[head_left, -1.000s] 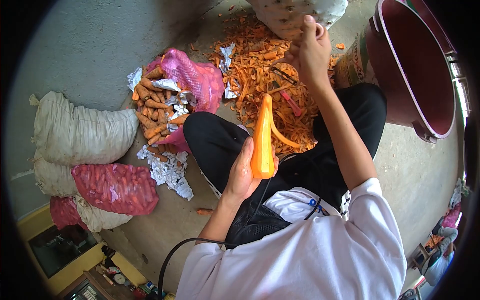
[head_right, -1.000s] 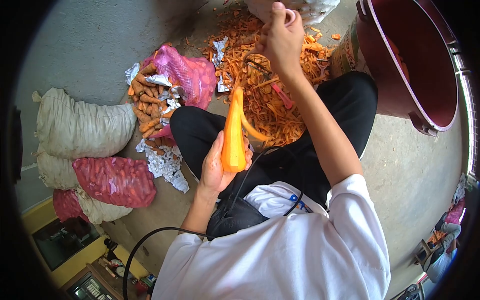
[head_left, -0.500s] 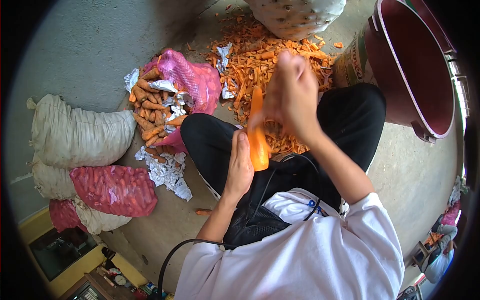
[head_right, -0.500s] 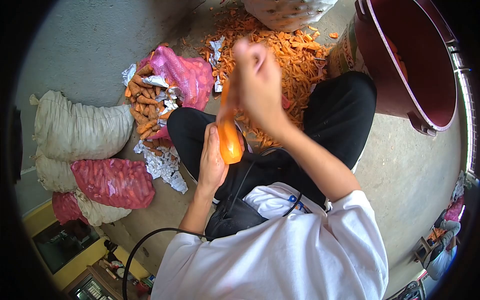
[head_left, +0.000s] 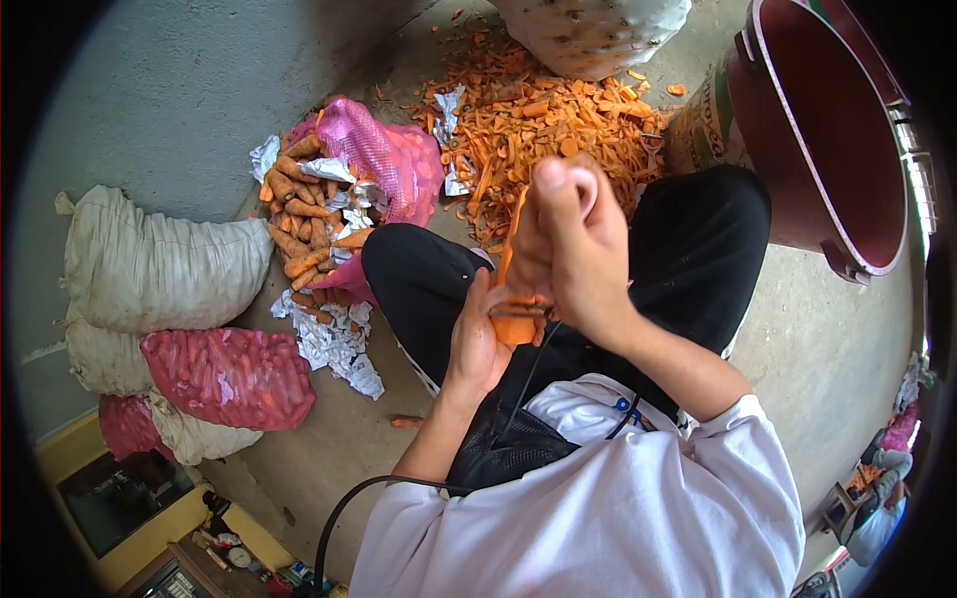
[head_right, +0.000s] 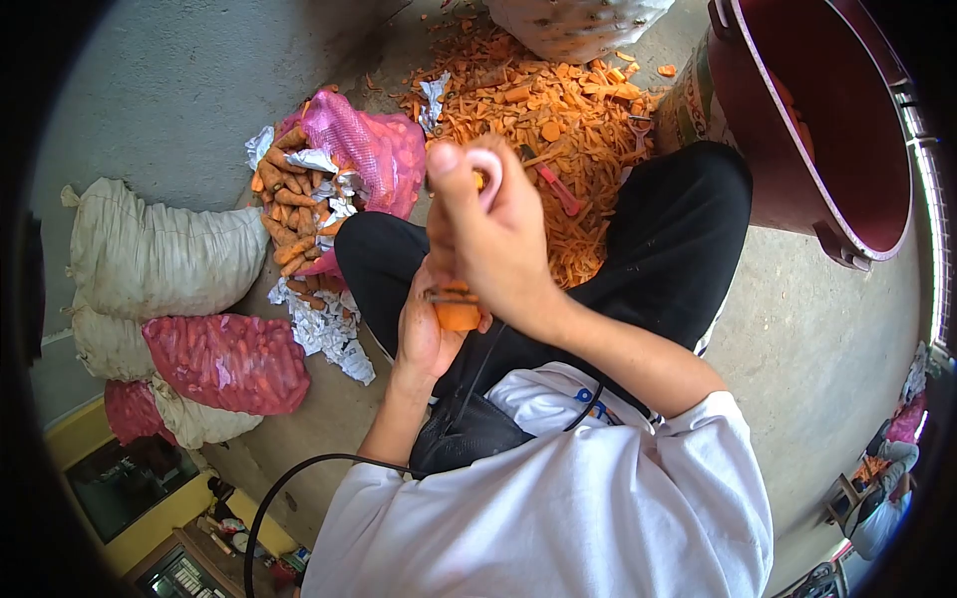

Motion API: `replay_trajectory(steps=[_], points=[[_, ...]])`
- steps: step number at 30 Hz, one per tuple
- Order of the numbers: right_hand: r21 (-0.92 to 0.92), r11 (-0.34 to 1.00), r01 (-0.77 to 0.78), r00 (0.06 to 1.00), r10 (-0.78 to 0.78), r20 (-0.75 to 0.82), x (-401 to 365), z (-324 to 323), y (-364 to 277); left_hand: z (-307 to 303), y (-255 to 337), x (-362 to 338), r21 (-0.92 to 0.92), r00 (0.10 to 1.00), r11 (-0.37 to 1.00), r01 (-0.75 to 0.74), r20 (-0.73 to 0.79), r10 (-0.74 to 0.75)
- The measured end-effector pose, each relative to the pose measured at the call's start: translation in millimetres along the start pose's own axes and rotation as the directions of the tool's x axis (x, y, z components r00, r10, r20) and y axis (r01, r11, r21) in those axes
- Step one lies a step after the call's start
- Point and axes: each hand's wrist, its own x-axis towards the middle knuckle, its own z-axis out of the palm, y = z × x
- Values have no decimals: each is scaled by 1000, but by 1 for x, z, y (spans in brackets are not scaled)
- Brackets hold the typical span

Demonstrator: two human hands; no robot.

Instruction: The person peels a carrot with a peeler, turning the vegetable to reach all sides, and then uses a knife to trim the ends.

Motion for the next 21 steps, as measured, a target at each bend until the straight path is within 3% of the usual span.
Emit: replay_trajectory(steps=[1,3,4,6,8,11,14,18,19,21], points=[[5,1000,1,1000,-1,25,-4,-2,6,0,-2,-1,-48,997,999,-5,-72,2],[-2,999,-36,999,36,16,-3,-9,15,-2,-3,-4,58,999,998,-34,30,32],[-184,979,84,994,-95,-52,8,-15,18,-2,-3,-4,110,996,993,-50,84,41],[-255,925,281,942,-317,-113,47,-29,4,-2,-4,-6,136,998,989,-51,43,46],[-292,879,378,873,-443,-203,93,-44,-14,-1,-5,-8,166,998,985,-57,1,57],[-137,889,438,867,-458,-197,118,-61,-29,1,0,-6,141,999,990,9,31,-13],[-167,910,380,898,-406,-170,76,-33,-27,4,5,-2,57,997,996,72,-17,-71],[-52,995,81,993,-85,-81,15,-11,-11,0,-3,4,-173,998,983,59,24,-56],[-45,995,87,992,-91,-84,6,-7,-5,-1,-3,7,-203,992,971,125,11,-126],[-20,1000,17,998,-18,-52,-6,-9,5,-2,-2,5,-86,994,991,107,15,-106]])
